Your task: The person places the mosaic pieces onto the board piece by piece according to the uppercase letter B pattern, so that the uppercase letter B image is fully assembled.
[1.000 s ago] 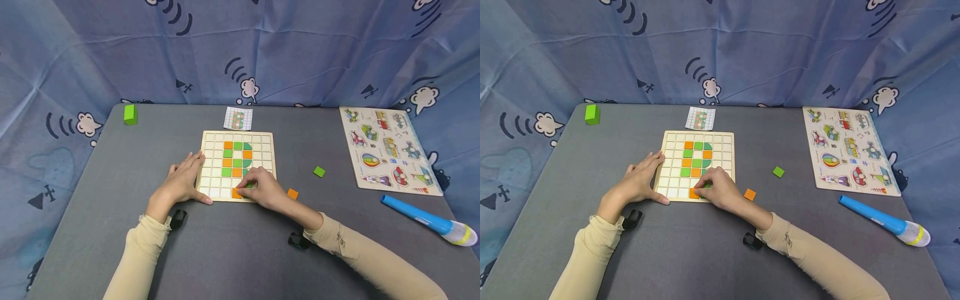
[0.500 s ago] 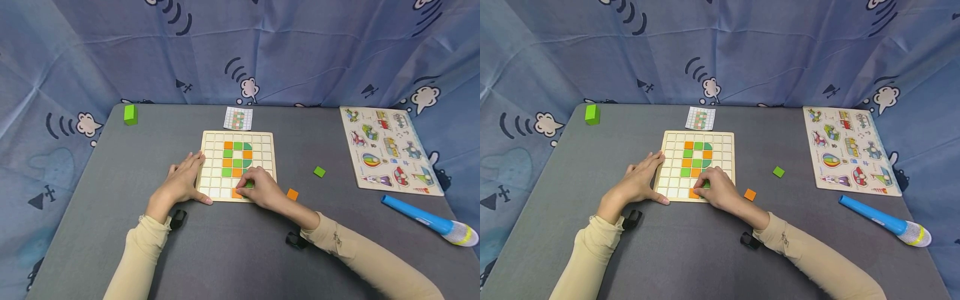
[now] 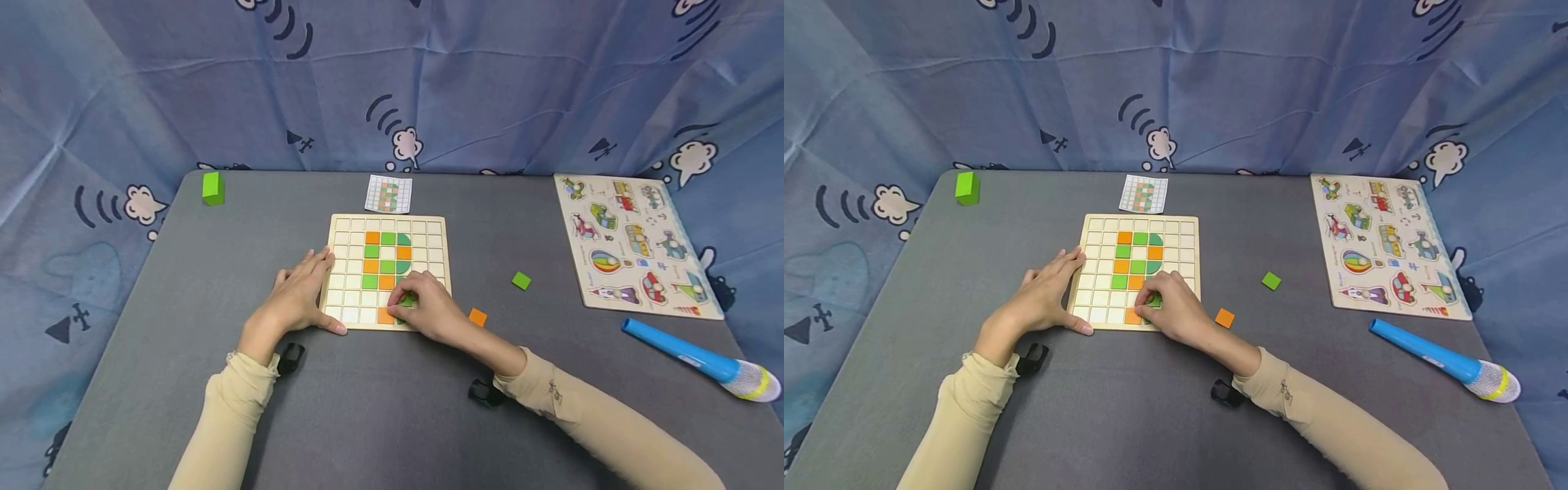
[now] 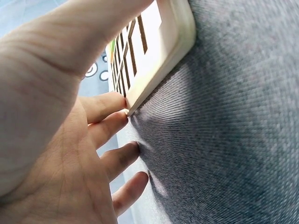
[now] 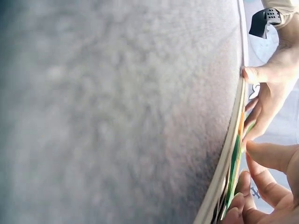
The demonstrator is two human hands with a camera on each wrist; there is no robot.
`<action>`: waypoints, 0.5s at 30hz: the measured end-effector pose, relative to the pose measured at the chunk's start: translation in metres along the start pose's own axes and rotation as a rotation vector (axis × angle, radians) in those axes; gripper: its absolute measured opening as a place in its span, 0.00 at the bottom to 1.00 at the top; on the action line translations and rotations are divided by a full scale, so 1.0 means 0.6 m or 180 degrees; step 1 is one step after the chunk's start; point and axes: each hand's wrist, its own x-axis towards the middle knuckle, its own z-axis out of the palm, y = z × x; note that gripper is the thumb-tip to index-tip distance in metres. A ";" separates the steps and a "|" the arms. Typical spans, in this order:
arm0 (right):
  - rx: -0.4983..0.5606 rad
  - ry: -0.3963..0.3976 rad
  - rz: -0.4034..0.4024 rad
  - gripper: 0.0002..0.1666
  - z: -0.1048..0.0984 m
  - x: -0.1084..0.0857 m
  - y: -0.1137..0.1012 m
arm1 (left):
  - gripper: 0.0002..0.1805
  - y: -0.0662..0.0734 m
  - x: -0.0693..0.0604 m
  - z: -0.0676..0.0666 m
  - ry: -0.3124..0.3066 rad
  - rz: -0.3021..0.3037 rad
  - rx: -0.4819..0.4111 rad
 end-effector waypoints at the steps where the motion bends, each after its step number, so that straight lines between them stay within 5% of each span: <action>1: 0.0024 0.0015 0.0003 0.06 -0.003 -0.002 0.002 | 0.78 0.000 0.000 0.000 0.0004 0.0003 -0.0001; 15: -0.0090 -0.0246 0.0268 0.19 -0.086 -0.063 0.067 | 0.78 -0.001 0.000 0.001 0.0014 0.0026 -0.0003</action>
